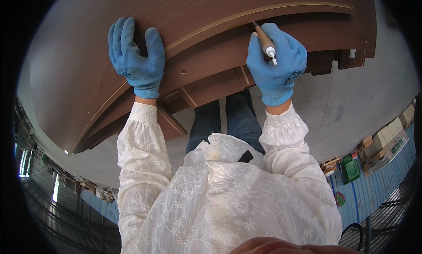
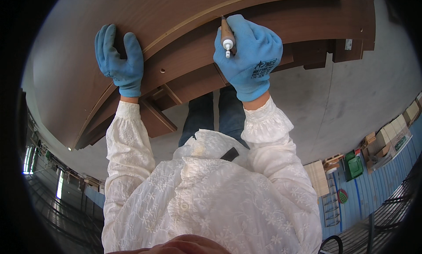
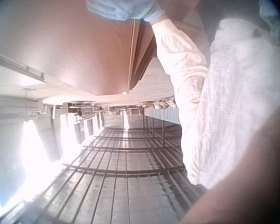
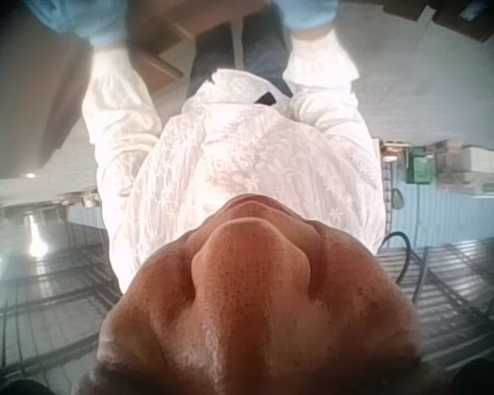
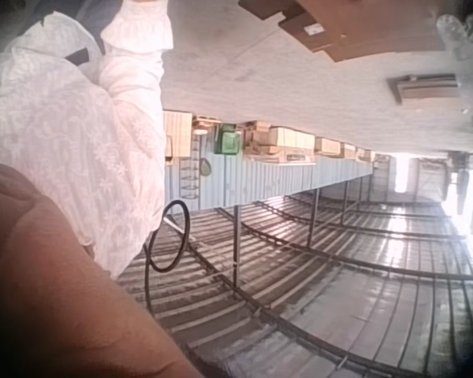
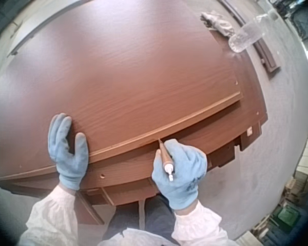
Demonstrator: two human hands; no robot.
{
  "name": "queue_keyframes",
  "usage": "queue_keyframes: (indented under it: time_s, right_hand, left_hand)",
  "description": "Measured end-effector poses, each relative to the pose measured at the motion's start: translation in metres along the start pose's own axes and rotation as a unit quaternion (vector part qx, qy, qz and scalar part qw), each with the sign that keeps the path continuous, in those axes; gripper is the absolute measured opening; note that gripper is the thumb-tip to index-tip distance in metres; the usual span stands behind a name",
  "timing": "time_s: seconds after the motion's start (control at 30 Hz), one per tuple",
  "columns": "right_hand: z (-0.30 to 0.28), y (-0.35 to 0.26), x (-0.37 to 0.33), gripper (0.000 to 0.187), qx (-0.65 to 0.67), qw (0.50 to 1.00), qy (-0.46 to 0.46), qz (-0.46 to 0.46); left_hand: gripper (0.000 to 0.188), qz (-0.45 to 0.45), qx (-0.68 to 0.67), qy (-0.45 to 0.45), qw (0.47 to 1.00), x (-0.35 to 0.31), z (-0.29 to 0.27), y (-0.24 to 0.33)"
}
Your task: The person applies glue along the edge of a large brown wooden panel using a tube, then wipes the panel surface with a cloth. The person handles multiple panels, moving them and cleaning them in a workshop setting.
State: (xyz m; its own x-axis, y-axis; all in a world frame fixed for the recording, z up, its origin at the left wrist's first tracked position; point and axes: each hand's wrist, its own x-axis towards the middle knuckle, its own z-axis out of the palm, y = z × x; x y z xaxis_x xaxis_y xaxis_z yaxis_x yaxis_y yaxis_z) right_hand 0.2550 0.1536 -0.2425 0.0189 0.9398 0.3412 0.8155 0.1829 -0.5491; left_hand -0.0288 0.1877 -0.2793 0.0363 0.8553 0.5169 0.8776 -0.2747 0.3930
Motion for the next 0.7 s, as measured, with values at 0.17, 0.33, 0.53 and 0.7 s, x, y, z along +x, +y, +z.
queue_keyframes:
  time_s: [0.17, 0.33, 0.53, 0.7]
  right_hand:
    - [0.005, 0.000, 0.002, 0.013, -0.003, 1.000, -0.010, 0.017]
    - [0.008, -0.004, 0.010, 0.010, -0.009, 1.000, 0.016, -0.001]
    - [-0.001, -0.035, 0.006, 0.017, 0.102, 0.984, -0.135, -0.050]
    - [0.004, -0.043, 0.001, 0.018, 0.128, 0.986, -0.099, -0.038]
  left_hand:
    - [0.044, 0.000, 0.005, 0.002, 1.000, -0.001, 0.000, 0.000]
    - [0.044, -0.005, 0.001, 0.001, 1.000, -0.001, 0.001, 0.000]
    - [0.043, 0.005, 0.011, 0.001, 1.000, -0.001, 0.000, -0.001]
    - [0.044, -0.003, 0.005, -0.002, 1.000, -0.002, 0.000, 0.000]
